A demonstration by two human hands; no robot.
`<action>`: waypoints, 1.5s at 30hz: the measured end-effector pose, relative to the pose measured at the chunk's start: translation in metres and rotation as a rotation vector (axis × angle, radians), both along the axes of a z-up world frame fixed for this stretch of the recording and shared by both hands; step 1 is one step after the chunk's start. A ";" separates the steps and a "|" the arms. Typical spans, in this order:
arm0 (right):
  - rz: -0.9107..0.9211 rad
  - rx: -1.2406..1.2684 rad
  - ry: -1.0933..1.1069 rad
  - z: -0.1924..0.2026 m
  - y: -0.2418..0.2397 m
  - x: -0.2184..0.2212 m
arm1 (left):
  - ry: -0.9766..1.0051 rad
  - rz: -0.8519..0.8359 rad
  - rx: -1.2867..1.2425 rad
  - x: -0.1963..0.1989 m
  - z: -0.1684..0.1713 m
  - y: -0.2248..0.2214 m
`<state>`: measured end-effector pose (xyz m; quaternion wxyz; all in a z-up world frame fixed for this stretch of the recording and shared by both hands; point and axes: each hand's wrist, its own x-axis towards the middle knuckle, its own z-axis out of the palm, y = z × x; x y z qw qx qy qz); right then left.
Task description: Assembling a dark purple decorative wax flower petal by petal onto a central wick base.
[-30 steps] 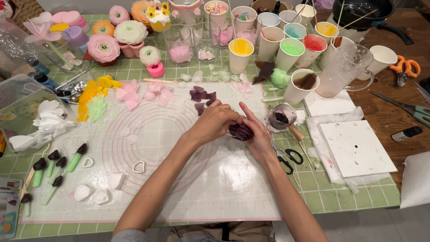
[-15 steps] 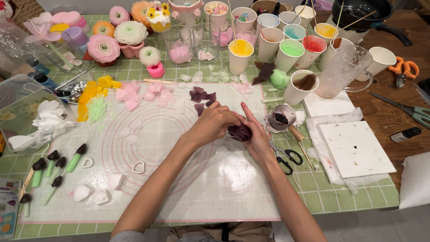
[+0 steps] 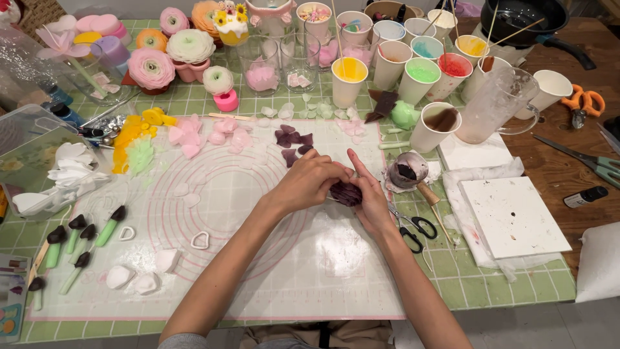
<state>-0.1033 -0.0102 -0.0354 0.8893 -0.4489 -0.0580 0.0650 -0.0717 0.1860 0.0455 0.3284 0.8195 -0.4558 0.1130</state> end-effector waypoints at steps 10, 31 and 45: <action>-0.033 -0.012 0.087 0.007 0.002 -0.004 | 0.091 -0.029 -0.039 -0.004 0.006 -0.003; 0.071 0.120 0.072 0.009 -0.002 -0.004 | 0.214 -0.008 -0.158 -0.003 0.004 0.001; 0.058 0.229 -0.031 -0.034 -0.017 0.011 | 0.227 0.115 -0.183 -0.028 0.001 -0.025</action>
